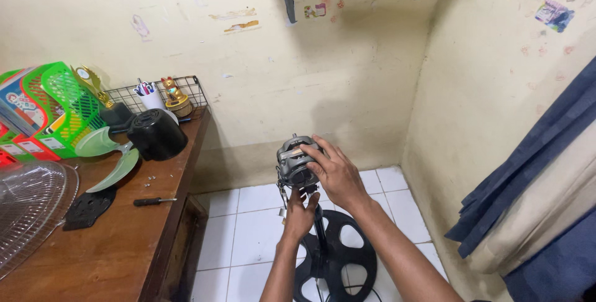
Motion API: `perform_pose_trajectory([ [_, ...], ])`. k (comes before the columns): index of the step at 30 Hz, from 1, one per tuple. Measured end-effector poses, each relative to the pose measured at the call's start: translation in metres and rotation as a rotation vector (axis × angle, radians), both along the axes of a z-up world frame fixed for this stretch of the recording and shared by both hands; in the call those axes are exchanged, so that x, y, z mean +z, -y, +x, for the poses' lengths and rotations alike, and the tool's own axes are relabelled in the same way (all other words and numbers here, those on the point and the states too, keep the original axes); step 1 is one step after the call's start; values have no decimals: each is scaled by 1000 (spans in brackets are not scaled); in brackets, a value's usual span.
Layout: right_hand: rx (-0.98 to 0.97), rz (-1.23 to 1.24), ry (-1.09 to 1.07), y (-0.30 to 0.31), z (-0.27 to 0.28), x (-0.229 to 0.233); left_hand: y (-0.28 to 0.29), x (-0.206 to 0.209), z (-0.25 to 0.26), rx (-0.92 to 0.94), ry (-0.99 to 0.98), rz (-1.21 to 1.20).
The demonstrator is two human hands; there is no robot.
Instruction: The person disassembles and reassembles an electric fan. They remove the rear plastic cover, place it on a table, then use a screwdriver to remove screws from the motor housing, place the screws on the table, and reattach the cover.
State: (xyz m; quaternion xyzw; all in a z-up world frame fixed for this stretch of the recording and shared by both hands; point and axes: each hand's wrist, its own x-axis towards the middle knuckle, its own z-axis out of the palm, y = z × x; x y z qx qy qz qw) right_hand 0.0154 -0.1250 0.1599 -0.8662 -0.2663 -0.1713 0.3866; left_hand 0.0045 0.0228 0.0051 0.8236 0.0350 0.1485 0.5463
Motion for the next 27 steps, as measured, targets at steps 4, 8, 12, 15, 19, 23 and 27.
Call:
perform_pose_trajectory([
  [4,-15,-58,138,3,0,2,0,25,-36,-27,0,-26],
  [8,-27,-33,152,9,-11,2,-12,67,-77,-46,-4,59],
  [12,-35,25,268,16,-39,2,-27,110,-116,-9,58,184],
  [15,-42,-1,335,20,-68,4,-35,132,-141,27,116,258],
  [19,-8,-36,278,19,-111,4,-43,146,-172,87,240,357],
  [23,47,-58,259,10,-137,0,-48,145,-186,156,334,457],
  [27,111,-49,255,-9,-140,-4,-59,140,-189,199,330,511],
])
